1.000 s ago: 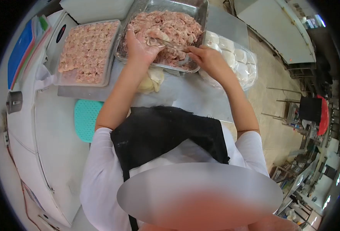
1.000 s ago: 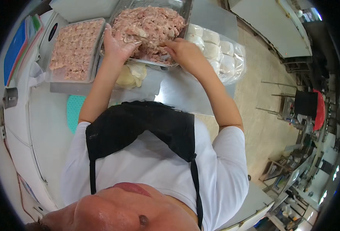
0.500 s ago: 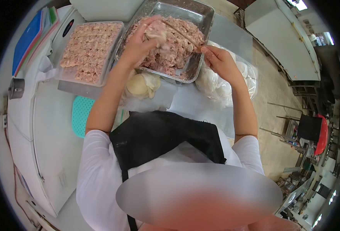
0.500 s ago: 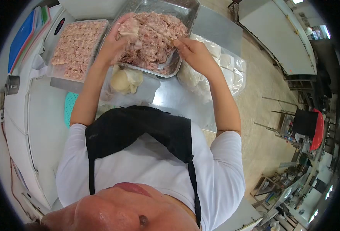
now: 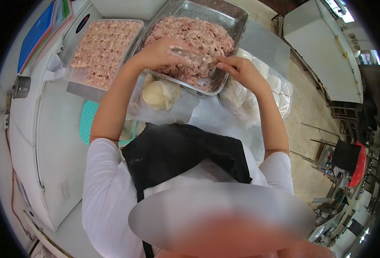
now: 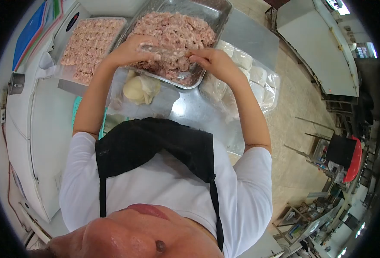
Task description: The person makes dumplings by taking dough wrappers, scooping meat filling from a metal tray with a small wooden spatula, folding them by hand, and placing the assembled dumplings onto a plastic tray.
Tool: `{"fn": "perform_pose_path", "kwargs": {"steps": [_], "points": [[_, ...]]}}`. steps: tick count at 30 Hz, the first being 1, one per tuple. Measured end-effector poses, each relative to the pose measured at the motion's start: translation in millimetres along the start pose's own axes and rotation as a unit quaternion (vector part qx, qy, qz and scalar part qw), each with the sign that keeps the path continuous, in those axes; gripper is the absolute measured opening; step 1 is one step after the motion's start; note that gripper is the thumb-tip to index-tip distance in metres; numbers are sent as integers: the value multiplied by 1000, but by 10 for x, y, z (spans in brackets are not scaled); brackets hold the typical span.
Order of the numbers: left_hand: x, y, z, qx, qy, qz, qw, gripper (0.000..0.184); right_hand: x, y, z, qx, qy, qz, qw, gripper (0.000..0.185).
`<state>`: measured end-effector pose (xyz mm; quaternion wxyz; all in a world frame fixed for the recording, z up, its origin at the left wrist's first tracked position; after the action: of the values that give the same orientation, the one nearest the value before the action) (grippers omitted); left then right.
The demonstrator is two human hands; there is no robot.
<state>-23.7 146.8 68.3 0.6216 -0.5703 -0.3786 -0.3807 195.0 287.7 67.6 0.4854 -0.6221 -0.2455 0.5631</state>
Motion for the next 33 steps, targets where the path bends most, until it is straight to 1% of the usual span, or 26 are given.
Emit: {"fn": "perform_pose_path", "kwargs": {"steps": [1, 3, 4, 5, 7, 8, 9, 10, 12, 14, 15, 17, 18, 19, 22, 23, 25, 26, 27, 28, 29, 30, 31, 33], "points": [[-122, 25, 10, 29, -39, -33, 998, 40, 5, -34, 9, 11, 10, -51, 999, 30], [-584, 37, 30, 84, -73, 17, 994, 42, -223, -33, -84, 61, 18, -101, 993, 28], [-654, 27, 18, 109, -91, 40, 989, 44, -351, -1, -115, 84, 24, -125, 988, 27], [-724, 24, 11, 97, -98, 46, 989, 48, -406, 128, -129, 122, -15, -108, 987, 24], [-670, 31, -8, 71, -110, 56, 990, 56, -118, 420, -88, 103, -5, -100, 990, 24], [-586, 46, -50, 67, -114, 55, 990, 53, -24, 473, -98, 94, 1, -97, 991, 24], [-467, 40, -118, 68, -117, 57, 989, 50, -34, 348, -123, 6, 83, -212, 974, 24], [-397, 11, -188, 70, -120, 61, 988, 47, -4, 260, -152, -15, 90, -215, 972, 25], [-405, -51, -336, 97, -60, 27, 993, 47, 26, 159, -300, -56, 121, -214, 968, 28], [-240, -89, -453, 118, 33, 9, 992, 46, -230, -51, -368, 12, 122, -79, 989, 29], [-5, -120, -517, 124, 94, 8, 988, 45, -353, -135, -412, 46, 120, -12, 992, 30], [135, -163, -570, 98, 129, 7, 987, 46, -591, -107, -398, 45, 84, 64, 993, 30], [111, -175, -585, 63, 102, 5, 993, 47, -752, -59, -374, 42, 66, 103, 992, 30], [76, -183, -607, 28, 74, 2, 997, 48, -982, 4, -321, 40, 45, 59, 996, 28], [-80, -222, -654, -32, 2, -15, 999, 51, -1045, 87, -197, 28, -22, -4, 999, 26], [-117, -238, -703, -7, -16, -50, 999, 46, -1065, 0, -204, 46, 16, -98, 994, 23], [-214, -281, -824, 45, -53, -120, 990, 35, -1347, -54, -208, 81, 33, -155, 984, 23], [-274, -341, -841, 44, -10, -76, 996, 36, -1491, -32, -219, 97, 42, -181, 978, 23], [-305, -431, -846, 41, 34, -32, 998, 37, -1625, 46, -200, 92, 21, -157, 983, 22], [-324, -507, -880, 40, 77, 12, 996, 38, -1682, 72, -159, 92, 20, -172, 981, 22], [-362, -551, -961, 64, 86, 12, 994, 39, -1717, 91, -102, 93, 19, -187, 978, 22], [-263, -577, -1082, 90, 94, 11, 991, 40, -1755, 103, -59, 92, 17, -202, 975, 21], [-188, -652, -1197, 116, 103, 11, 988, 41, -1801, 37, -22, 73, 33, -187, 979, 23], [-175, -825, -1368, 56, 73, -66, 994, 42, -2030, 29, 50, 81, 30, -101, 991, 25]]}}
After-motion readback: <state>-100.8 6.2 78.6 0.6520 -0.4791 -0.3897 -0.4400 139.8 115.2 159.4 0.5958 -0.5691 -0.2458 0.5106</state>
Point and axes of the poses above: each hand's wrist, its own z-axis towards the middle knuckle, its own y-axis out of the palm, x = y × z, the point moved 3 cm from there along z, towards the middle knuckle, and after that the axes turned 9 degrees about -z, right-handed, at the moved point
